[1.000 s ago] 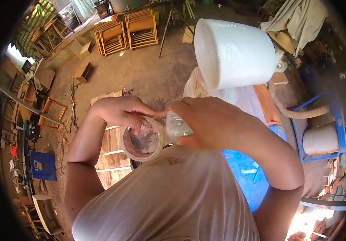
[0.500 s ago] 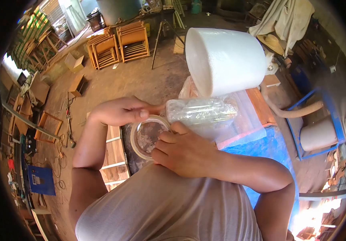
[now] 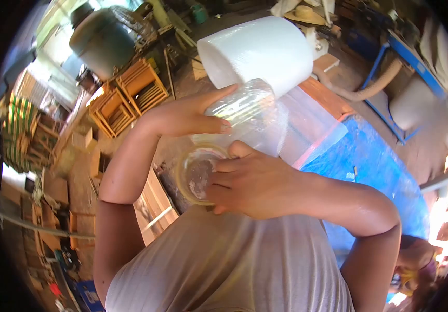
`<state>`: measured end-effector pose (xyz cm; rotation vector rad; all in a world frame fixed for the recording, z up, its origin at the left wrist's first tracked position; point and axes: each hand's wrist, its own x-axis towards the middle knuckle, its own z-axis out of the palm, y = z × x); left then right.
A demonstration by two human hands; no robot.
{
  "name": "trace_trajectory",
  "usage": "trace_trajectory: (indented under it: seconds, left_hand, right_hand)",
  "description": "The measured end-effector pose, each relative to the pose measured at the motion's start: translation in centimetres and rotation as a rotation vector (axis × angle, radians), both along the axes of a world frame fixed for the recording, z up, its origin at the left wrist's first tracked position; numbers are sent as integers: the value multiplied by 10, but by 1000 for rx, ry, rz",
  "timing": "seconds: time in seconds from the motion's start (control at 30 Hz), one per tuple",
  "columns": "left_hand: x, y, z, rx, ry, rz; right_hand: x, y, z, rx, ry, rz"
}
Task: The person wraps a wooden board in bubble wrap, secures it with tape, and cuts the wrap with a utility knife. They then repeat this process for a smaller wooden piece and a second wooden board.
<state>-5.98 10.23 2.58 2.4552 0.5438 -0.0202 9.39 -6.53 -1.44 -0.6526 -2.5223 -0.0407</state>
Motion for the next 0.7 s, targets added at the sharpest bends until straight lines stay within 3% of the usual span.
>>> trace_trajectory:
  seconds: [0.17, 0.23, 0.27, 0.67, 0.7]
  left_hand:
    - [2, 6, 1, -146, -29, 2]
    - [3, 1, 4, -130, -64, 46]
    - [7, -1, 7, -294, -117, -33]
    - [16, -20, 12, -306, -57, -21]
    - [14, -22, 11, -273, -63, -34]
  right_hand:
    - [35, -22, -6, 108, 193, -182]
    - [52, -32, 1, 161, 103, -343]
    - [61, -35, 2, 208, 79, -412]
    - [107, -14, 3, 273, 95, -825]
    - [107, -14, 10, 132, 48, -886]
